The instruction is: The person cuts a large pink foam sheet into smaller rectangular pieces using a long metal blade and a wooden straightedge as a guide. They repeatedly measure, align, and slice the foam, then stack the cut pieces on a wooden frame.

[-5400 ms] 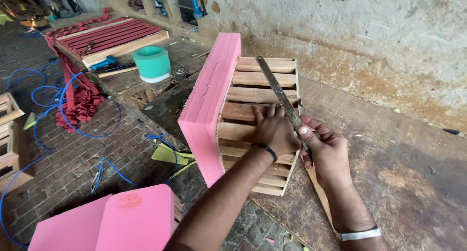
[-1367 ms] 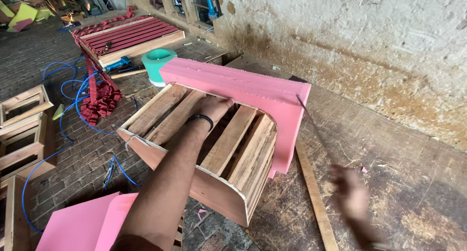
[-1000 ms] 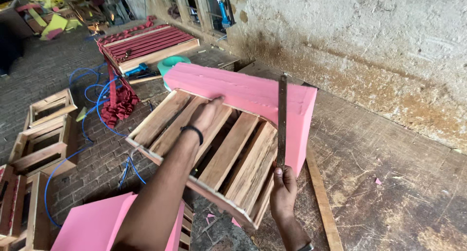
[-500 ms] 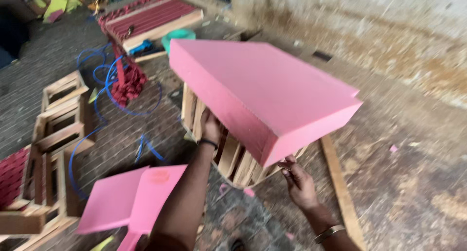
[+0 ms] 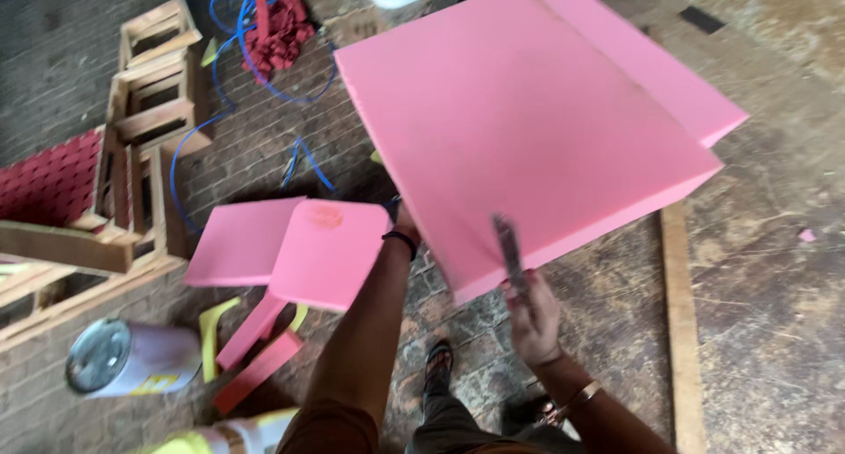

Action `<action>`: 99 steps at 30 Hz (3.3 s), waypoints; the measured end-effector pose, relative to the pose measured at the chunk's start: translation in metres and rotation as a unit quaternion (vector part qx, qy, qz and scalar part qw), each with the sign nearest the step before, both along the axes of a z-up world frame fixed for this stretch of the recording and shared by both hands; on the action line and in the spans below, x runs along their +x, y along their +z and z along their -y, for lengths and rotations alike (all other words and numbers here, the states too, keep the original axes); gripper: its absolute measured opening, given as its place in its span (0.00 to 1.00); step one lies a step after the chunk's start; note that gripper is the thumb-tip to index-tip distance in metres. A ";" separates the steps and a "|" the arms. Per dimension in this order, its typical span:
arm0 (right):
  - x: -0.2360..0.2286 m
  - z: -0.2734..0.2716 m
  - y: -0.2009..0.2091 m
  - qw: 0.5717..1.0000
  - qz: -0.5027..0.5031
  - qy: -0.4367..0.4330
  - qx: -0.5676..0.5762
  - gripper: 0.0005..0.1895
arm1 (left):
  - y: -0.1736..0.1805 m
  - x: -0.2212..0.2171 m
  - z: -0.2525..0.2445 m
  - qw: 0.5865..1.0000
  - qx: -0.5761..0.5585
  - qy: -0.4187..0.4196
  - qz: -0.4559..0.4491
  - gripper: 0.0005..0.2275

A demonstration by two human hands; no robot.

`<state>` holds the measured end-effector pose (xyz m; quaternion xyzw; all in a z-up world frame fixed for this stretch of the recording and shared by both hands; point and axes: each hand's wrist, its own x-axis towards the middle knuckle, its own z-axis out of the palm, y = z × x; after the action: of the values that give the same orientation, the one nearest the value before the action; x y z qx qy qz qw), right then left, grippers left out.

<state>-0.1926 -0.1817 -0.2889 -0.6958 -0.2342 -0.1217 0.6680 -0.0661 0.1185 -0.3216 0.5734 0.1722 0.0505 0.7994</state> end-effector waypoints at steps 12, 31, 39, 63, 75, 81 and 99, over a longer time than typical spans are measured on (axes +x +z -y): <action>-0.042 0.000 0.006 0.969 0.146 0.020 -0.199 0.12 | 0.101 -0.226 0.097 0.872 0.410 0.120 0.237 0.41; -0.046 -0.021 -0.019 0.971 0.056 -0.043 -0.229 0.08 | 0.113 -0.222 0.122 0.794 0.568 0.088 0.199 0.39; -0.040 -0.034 -0.026 0.974 0.095 -0.080 -0.190 0.09 | 0.120 -0.224 0.120 0.813 0.553 0.063 0.171 0.38; -0.041 -0.040 -0.067 0.959 0.098 -0.104 -0.246 0.08 | 0.121 -0.224 0.121 0.807 0.549 0.082 0.199 0.32; -0.060 -0.028 -0.156 0.942 0.056 -0.092 -0.317 0.12 | 0.126 -0.225 0.123 0.811 0.554 0.070 0.174 0.32; -0.107 0.023 -0.199 0.922 -0.004 -0.033 -0.385 0.09 | 0.120 -0.226 0.120 0.801 0.557 0.066 0.210 0.33; 0.006 -0.006 0.039 0.974 -0.033 -0.001 0.226 0.07 | 0.181 -0.092 0.031 0.722 0.664 0.110 0.163 0.26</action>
<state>-0.1863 -0.1761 -0.2503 -0.5310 -0.1778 -0.1497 0.8149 -0.1584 0.0873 -0.1411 0.9172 0.0230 0.3322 0.2187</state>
